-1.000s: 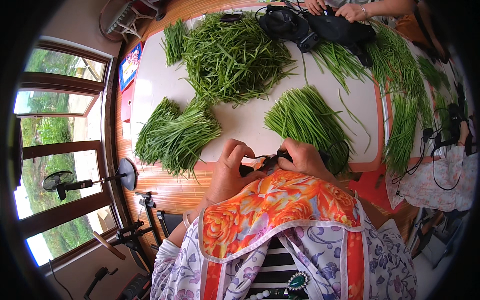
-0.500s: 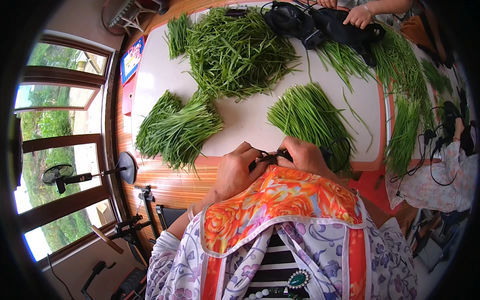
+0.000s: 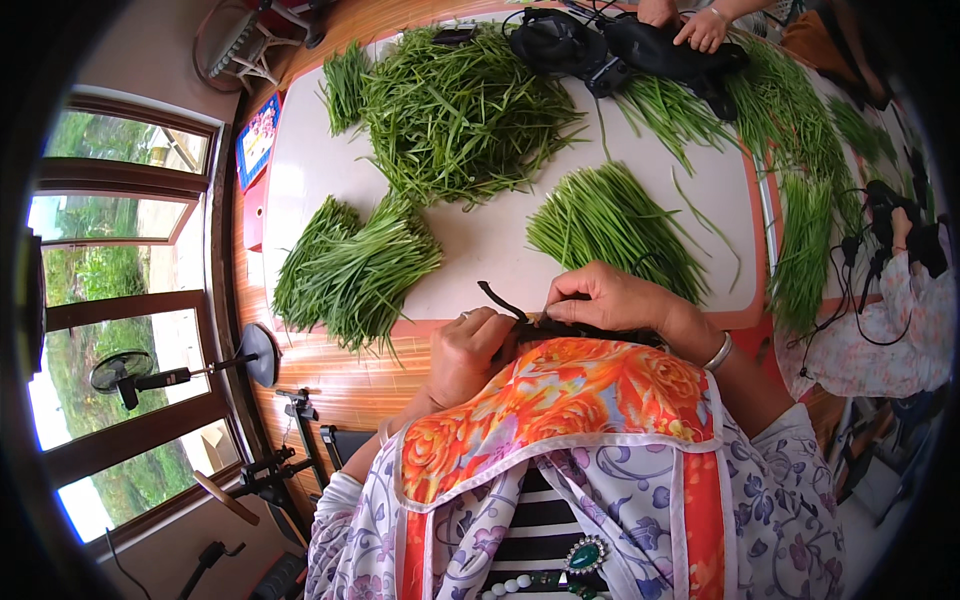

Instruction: The person picks through a bundle of green vegetables by hand, separating individual stalks and placing them into piles on a table.

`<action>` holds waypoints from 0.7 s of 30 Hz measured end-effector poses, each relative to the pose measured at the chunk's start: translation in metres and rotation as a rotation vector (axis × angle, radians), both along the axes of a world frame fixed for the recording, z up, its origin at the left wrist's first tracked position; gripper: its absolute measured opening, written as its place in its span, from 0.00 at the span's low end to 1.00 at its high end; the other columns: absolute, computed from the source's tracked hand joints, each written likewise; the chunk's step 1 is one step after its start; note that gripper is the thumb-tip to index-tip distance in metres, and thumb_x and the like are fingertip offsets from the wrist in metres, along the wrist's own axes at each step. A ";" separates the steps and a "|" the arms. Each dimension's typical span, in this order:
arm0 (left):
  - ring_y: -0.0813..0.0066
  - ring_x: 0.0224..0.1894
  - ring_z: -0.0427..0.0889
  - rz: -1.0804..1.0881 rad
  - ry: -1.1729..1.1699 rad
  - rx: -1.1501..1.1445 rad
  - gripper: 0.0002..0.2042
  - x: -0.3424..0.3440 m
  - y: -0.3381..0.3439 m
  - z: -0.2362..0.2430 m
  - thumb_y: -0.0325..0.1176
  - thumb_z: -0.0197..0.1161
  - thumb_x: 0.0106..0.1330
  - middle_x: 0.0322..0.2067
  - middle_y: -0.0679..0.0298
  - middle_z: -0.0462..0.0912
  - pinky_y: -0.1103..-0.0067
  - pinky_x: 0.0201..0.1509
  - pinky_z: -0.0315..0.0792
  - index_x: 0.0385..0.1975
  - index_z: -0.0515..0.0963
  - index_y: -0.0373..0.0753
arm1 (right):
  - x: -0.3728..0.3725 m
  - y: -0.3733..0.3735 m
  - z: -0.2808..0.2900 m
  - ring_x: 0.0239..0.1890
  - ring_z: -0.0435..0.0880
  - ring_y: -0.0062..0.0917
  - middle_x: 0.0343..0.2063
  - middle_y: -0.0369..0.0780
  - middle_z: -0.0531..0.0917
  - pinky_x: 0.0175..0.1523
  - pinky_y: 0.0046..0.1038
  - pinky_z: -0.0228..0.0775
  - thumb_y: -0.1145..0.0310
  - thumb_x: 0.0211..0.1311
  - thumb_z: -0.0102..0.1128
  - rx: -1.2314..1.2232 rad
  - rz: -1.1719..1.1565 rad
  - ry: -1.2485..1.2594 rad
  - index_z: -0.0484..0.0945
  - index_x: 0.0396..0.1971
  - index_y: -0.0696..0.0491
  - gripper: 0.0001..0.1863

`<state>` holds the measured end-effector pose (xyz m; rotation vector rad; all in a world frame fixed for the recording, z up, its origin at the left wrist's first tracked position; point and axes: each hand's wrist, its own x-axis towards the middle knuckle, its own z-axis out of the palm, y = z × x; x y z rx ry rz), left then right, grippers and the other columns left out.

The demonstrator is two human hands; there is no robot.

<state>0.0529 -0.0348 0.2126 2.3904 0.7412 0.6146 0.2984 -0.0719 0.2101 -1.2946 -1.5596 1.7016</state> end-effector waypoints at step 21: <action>0.57 0.24 0.80 -0.070 -0.066 -0.143 0.05 0.011 0.003 0.005 0.26 0.65 0.55 0.23 0.59 0.77 0.68 0.26 0.73 0.26 0.75 0.36 | -0.011 -0.018 0.006 0.40 0.80 0.18 0.37 0.38 0.82 0.49 0.22 0.73 0.74 0.54 0.71 -0.041 -0.139 0.013 0.75 0.39 0.59 0.15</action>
